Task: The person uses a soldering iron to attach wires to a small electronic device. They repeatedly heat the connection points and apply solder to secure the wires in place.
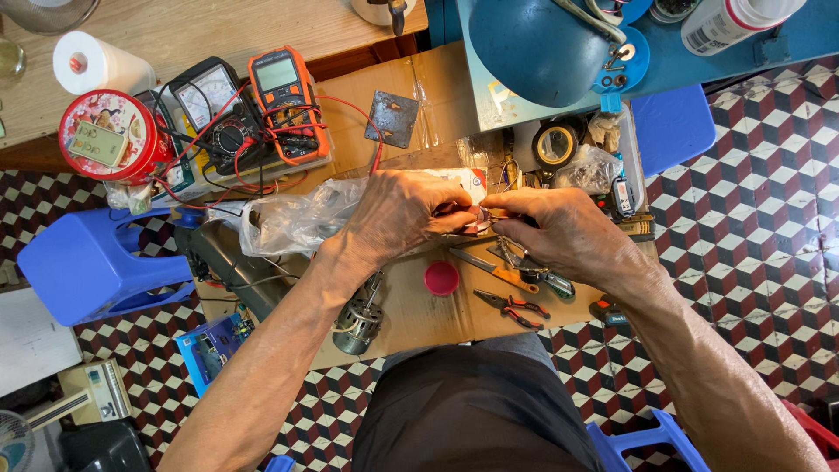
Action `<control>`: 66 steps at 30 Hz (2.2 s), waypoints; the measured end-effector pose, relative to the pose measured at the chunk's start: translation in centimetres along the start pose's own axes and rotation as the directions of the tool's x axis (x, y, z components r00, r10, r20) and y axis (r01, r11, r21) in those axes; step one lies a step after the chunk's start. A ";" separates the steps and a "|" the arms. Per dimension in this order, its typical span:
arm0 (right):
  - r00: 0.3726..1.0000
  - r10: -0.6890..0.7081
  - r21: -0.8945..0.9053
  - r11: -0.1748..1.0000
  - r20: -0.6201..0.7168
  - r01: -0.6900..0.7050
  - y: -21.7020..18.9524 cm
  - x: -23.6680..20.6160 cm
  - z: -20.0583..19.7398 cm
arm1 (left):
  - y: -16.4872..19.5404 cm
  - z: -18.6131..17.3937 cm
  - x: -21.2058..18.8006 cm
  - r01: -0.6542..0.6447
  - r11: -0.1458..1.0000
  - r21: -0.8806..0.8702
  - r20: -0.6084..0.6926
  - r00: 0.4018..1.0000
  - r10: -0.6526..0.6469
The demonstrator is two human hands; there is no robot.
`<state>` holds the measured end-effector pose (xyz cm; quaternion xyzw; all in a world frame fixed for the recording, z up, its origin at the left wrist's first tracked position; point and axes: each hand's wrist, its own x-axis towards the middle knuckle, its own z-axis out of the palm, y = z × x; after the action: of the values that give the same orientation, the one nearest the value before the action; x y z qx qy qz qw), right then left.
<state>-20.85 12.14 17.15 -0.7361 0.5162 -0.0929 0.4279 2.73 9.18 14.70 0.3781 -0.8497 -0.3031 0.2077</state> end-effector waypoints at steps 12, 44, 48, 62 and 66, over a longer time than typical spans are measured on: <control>0.997 -0.068 0.014 0.998 -0.035 0.069 -0.3 0.2 0.3 | -0.6 0.0 -0.4 0.048 0.999 0.019 0.018 0.999 -0.048; 1.000 0.000 0.014 1.000 -0.019 0.001 -0.1 1.6 1.0 | -2.9 -1.7 -4.5 0.431 0.874 -0.224 -0.010 0.896 -0.444; 1.000 -0.007 0.057 0.998 -0.013 0.007 0.3 1.9 1.5 | -2.4 0.1 -6.3 0.461 0.758 -0.461 -0.120 0.814 -0.568; 0.995 -0.092 0.033 0.995 -0.023 0.093 1.7 4.3 2.7 | -1.8 -0.9 -6.7 0.269 0.950 -0.158 -0.094 0.954 -0.286; 0.967 -0.252 -0.091 0.965 -0.044 0.247 2.5 5.5 2.5 | -2.1 0.4 -6.1 0.201 0.974 -0.105 -0.127 0.969 -0.214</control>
<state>-18.61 8.63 12.15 -0.8100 0.4343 -0.1442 0.3668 7.39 12.89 12.24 0.4749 -0.7744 -0.3351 0.2499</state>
